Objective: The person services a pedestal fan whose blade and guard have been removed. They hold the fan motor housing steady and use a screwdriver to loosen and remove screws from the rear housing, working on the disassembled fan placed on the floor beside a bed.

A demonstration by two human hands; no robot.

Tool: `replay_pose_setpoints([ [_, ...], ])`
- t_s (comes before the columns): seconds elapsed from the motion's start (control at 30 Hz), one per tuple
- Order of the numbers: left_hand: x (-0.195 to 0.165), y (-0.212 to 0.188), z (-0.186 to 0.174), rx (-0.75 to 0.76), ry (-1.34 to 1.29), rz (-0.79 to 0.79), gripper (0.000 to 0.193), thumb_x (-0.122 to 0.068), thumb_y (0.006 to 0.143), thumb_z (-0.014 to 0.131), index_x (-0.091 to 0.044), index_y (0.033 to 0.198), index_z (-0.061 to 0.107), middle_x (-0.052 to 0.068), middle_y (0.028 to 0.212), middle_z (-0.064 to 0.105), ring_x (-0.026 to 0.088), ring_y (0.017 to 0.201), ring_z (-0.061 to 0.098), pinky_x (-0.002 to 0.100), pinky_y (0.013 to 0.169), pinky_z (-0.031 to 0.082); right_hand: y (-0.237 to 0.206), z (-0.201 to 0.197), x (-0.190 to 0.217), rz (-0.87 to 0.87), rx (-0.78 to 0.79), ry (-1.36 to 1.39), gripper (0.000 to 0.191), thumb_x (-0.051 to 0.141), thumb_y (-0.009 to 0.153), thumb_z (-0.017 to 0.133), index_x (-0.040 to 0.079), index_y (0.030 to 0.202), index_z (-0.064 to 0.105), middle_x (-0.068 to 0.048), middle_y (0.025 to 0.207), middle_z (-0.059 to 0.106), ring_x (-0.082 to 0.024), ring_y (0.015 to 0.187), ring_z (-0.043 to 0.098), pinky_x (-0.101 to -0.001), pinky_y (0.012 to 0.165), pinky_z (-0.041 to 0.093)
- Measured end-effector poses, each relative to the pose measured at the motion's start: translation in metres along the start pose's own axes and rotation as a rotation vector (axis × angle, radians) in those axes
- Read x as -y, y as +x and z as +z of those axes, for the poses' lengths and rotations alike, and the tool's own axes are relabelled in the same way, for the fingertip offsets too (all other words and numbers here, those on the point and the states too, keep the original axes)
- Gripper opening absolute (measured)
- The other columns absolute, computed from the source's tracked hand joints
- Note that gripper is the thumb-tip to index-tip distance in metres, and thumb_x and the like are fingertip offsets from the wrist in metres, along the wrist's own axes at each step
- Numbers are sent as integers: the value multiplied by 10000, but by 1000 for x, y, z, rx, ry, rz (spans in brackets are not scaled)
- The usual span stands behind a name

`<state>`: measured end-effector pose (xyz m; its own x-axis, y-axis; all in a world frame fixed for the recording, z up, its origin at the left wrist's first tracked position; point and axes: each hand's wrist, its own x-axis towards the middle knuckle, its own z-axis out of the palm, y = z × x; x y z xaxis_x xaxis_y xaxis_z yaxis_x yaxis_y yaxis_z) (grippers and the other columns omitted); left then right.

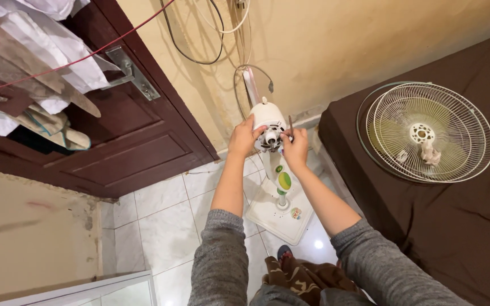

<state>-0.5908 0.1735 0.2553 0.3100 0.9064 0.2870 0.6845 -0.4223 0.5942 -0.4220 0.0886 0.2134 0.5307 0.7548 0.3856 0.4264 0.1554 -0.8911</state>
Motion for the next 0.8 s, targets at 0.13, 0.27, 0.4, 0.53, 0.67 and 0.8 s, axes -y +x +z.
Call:
replay_pose_setpoints([
  [0.13, -4, -1, -3, 39, -23, -40, 742, -537, 901, 697, 2, 1394, 568, 281, 1203, 682, 436, 1116, 662, 472, 936, 530, 6, 4, -8, 36, -5, -40, 239, 64, 810, 822, 11, 972, 655, -124, 975, 590, -295, 886, 602, -403, 804, 497],
  [0.27, -8, -2, -6, 29, -33, -39, 757, -546, 905, 687, 9, 1403, 556, 288, 1206, 677, 442, 1113, 659, 476, 931, 526, 14, 7, -10, 55, 30, 39, 412, 29, 786, 801, -4, 1143, 597, -140, 1035, 655, -277, 961, 631, -390, 864, 498],
  [0.4, -10, -5, -4, 47, -42, -88, 771, -553, 903, 677, 3, 1420, 546, 287, 1186, 685, 440, 1108, 665, 478, 927, 529, 19, 9, -5, 219, 93, 212, 386, 0, 809, 762, 17, 1167, 616, -126, 1106, 709, -212, 1020, 661, -346, 916, 511],
  [0.53, -7, -5, 0, -17, -55, -16, 754, -544, 905, 692, 11, 1399, 561, 298, 1200, 680, 452, 1106, 660, 482, 928, 527, 18, 14, 0, 333, 52, 233, 324, 2, 819, 769, 16, 1111, 628, -111, 1056, 720, -201, 966, 674, -345, 878, 536],
  [0.67, -1, -3, 2, 8, -69, -57, 756, -535, 921, 677, 12, 1426, 541, 303, 1199, 677, 441, 1106, 673, 473, 943, 534, 16, 15, 5, 241, 13, 119, 343, -4, 797, 805, 5, 1093, 633, -118, 1042, 693, -210, 937, 664, -350, 851, 526],
  [0.8, -3, -5, 3, -2, -52, -50, 748, -527, 915, 684, 10, 1416, 542, 300, 1223, 671, 450, 1118, 660, 484, 942, 524, 17, 6, 6, 264, 105, 313, 339, 24, 828, 790, 33, 1118, 615, -68, 1037, 718, -165, 939, 678, -309, 836, 542],
])
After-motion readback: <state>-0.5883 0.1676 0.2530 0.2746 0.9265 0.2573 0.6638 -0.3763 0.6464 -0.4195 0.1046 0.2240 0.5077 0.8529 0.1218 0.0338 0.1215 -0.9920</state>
